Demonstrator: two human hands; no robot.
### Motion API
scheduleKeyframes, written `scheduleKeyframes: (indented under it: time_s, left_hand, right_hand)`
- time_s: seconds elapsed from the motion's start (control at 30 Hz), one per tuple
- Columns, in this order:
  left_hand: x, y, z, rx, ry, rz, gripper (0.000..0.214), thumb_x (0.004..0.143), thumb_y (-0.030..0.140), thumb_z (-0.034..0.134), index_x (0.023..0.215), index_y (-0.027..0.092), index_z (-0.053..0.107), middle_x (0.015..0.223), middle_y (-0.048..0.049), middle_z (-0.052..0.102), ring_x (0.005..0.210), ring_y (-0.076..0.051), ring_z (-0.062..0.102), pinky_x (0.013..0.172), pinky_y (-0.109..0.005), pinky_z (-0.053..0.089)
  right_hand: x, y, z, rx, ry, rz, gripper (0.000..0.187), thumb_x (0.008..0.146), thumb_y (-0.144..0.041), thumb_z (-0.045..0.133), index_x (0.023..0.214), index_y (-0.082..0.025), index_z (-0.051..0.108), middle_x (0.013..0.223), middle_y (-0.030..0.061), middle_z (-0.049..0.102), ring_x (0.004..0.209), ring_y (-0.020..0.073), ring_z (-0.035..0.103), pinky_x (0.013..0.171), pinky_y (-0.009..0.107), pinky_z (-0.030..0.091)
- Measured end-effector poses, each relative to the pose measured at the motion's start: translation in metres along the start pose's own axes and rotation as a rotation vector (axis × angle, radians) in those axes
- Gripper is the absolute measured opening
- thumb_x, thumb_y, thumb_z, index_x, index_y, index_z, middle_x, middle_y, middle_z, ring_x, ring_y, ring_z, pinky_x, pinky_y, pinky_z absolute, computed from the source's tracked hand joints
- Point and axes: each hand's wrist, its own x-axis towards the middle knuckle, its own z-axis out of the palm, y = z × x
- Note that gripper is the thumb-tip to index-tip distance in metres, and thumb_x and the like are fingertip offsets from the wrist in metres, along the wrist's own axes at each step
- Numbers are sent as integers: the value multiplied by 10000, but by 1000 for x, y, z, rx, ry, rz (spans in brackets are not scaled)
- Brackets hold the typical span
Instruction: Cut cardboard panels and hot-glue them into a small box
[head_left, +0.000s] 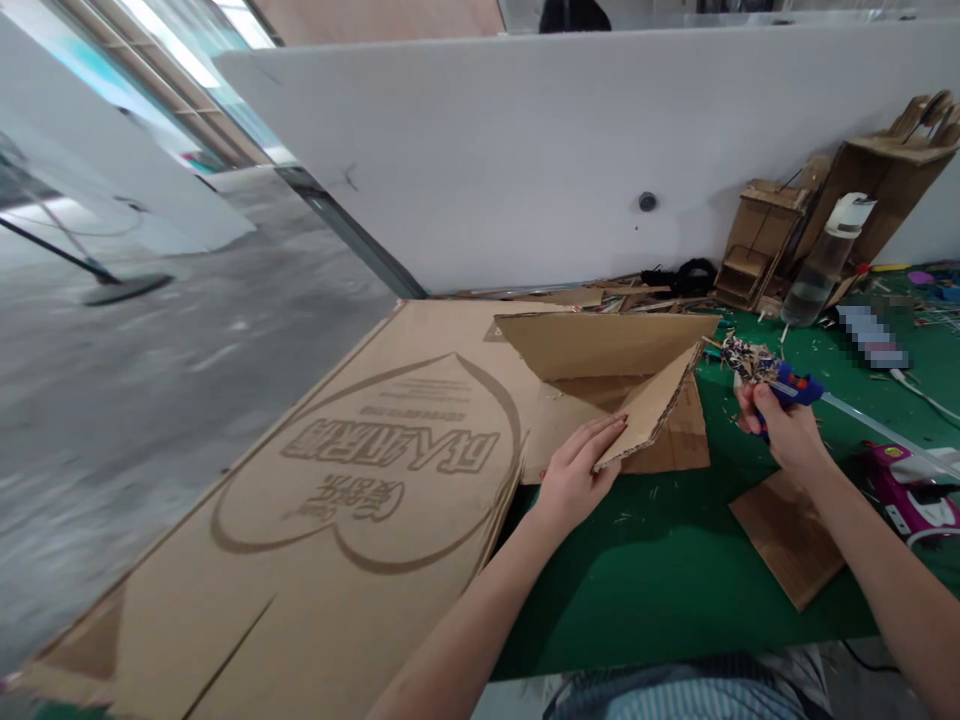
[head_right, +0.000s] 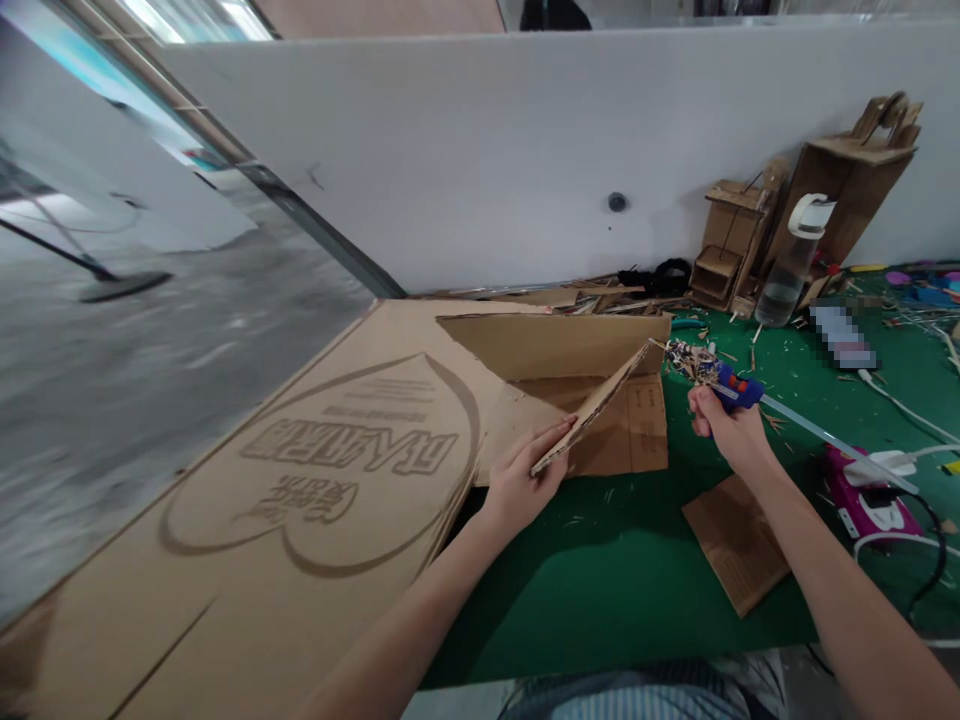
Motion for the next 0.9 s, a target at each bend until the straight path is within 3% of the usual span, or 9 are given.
scheduleKeyframes:
  time_s: [0.47,0.9]
  left_hand:
    - [-2,-1,0,30,-26,-87,435,895,106,525,1306,248,545,1268,-80,667,1149,-208,649,991,-372,552]
    - [-3,-2,0,28,-33,-79,445,894,106,525,1313,256,543,1278,-78,661,1141,-205,653,988,-363,553]
  right_hand:
    - [0,1,3,-2,-17,8,464,742,-625,717,698,-200,536,630,-44,484,420,55,374,428,258,373]
    - [0,-1,4,-22,-5,8,490,715,-646,726,683,-198,533,603,-43,490,409,56,385,424,265,401]
